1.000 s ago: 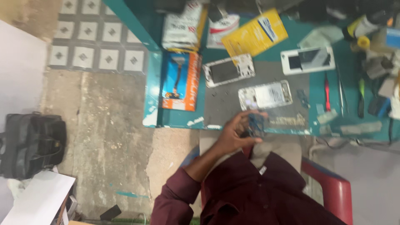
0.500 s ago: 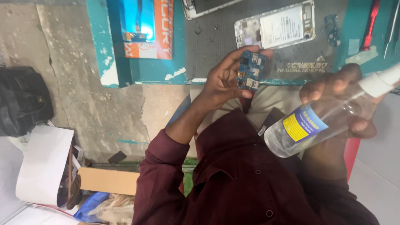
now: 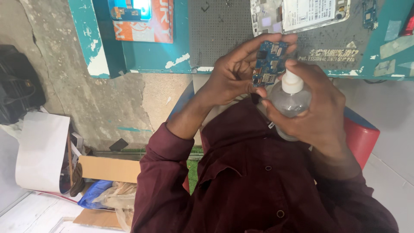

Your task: The person uses a soldering iron to work on a disassembled mobile phone motherboard, then uses tweezers to remove a small component. They spray the board with a liquid from a bottle and wipe it with a cloth.

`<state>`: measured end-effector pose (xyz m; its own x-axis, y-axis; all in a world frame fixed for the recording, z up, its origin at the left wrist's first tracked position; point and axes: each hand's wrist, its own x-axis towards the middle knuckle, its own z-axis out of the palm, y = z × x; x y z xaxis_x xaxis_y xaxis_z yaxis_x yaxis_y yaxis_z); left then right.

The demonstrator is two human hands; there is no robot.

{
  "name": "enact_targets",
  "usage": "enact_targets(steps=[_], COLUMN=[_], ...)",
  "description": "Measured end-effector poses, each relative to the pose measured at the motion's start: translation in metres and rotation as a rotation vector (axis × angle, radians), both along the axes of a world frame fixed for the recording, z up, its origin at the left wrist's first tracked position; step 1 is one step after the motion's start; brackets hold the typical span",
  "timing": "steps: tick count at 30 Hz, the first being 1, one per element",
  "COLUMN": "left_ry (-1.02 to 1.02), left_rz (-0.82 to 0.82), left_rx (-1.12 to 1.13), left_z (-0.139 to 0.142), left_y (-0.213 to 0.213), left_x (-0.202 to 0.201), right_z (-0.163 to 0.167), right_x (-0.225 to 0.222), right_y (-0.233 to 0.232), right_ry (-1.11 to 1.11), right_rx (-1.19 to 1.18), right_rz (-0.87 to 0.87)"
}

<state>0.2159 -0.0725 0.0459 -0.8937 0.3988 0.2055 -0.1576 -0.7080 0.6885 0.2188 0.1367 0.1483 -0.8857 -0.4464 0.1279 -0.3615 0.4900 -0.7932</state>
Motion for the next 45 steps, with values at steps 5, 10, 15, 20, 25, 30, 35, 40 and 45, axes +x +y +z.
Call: enact_targets(steps=[5, 10, 15, 20, 25, 30, 35, 40, 45], left_ry=[-0.006, -0.018, -0.002, 0.007, -0.019, -0.040, -0.047, -0.040, -0.076], left_rz=[0.005, 0.008, 0.026, 0.024, 0.014, 0.012, 0.009, 0.001, -0.007], left_rx=[0.006, -0.004, -0.014, -0.032, -0.009, -0.001, -0.007, -0.008, -0.046], left_z=[-0.0014, -0.0029, -0.0039, -0.0038, -0.0011, -0.0002, -0.0013, 0.0004, 0.0037], left_y=[0.0006, 0.0004, 0.0018, 0.0027, 0.0021, 0.0018, 0.0009, 0.0016, 0.0010], left_x=[0.0010, 0.0029, 0.0038, 0.0030, 0.0045, 0.0057, 0.0060, 0.0051, 0.0027], right_z=[0.0014, 0.0003, -0.0034, -0.0034, -0.0042, -0.0026, -0.0024, -0.0036, -0.0011], right_x=[-0.0037, -0.0040, -0.0022, 0.0003, 0.0008, -0.0004, -0.0017, -0.0034, -0.0061], right_y=[-0.0032, -0.0050, -0.0042, -0.0003, -0.0015, -0.0018, -0.0015, 0.0007, 0.0021], right_ry=[0.010, 0.061, 0.037, 0.020, 0.070, 0.059, 0.131, 0.137, 0.137], right_rx=[-0.020, -0.016, -0.031, -0.009, 0.003, -0.026, -0.043, -0.040, -0.048], right_rz=[0.010, 0.001, -0.001, 0.015, 0.036, 0.035, 0.057, 0.057, 0.055])
